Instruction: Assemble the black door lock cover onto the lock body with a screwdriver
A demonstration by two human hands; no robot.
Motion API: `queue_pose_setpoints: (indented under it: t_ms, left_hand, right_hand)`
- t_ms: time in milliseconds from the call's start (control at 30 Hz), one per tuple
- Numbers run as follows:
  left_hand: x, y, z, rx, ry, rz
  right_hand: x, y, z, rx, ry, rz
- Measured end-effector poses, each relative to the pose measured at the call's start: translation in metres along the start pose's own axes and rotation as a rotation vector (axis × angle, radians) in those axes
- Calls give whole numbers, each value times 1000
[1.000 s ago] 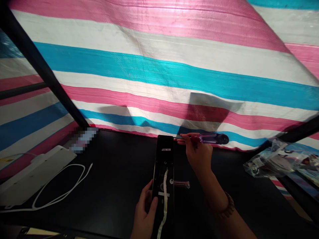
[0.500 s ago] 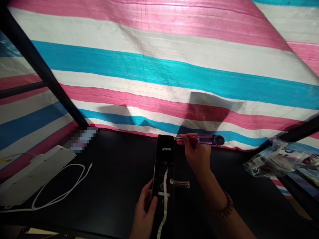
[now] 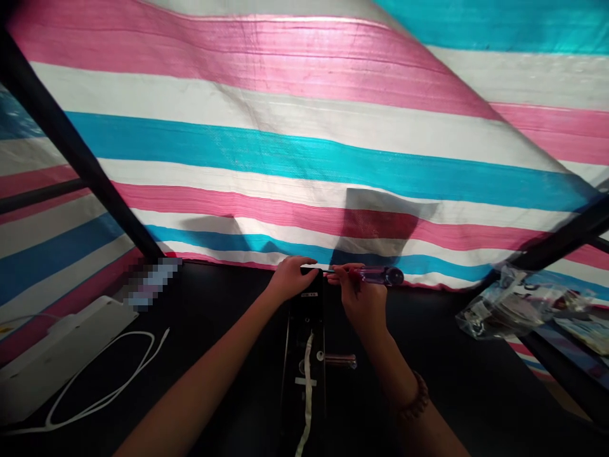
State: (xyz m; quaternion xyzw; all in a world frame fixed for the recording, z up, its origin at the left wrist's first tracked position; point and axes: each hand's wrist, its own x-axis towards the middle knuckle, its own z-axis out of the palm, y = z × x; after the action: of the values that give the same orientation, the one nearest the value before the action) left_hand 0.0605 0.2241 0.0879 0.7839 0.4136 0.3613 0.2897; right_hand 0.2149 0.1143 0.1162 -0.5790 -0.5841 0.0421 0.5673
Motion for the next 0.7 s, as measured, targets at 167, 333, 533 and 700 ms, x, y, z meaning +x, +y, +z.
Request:
queue_pose_setpoints:
  t_ms: [167, 333, 533, 700]
  left_hand:
    - [14, -9, 5, -16, -200, 52]
    - [10, -11, 7, -29, -194, 45]
    - [10, -10, 9, -64, -165, 33]
    - [8, -13, 8, -113, -136, 53]
  right_hand:
    - [0, -1, 1, 44, 12, 17]
    - [-2, 3, 1, 77, 14, 4]
    - [-5, 4, 1, 105, 42, 23]
    - [-6, -3, -2, 168, 104, 53]
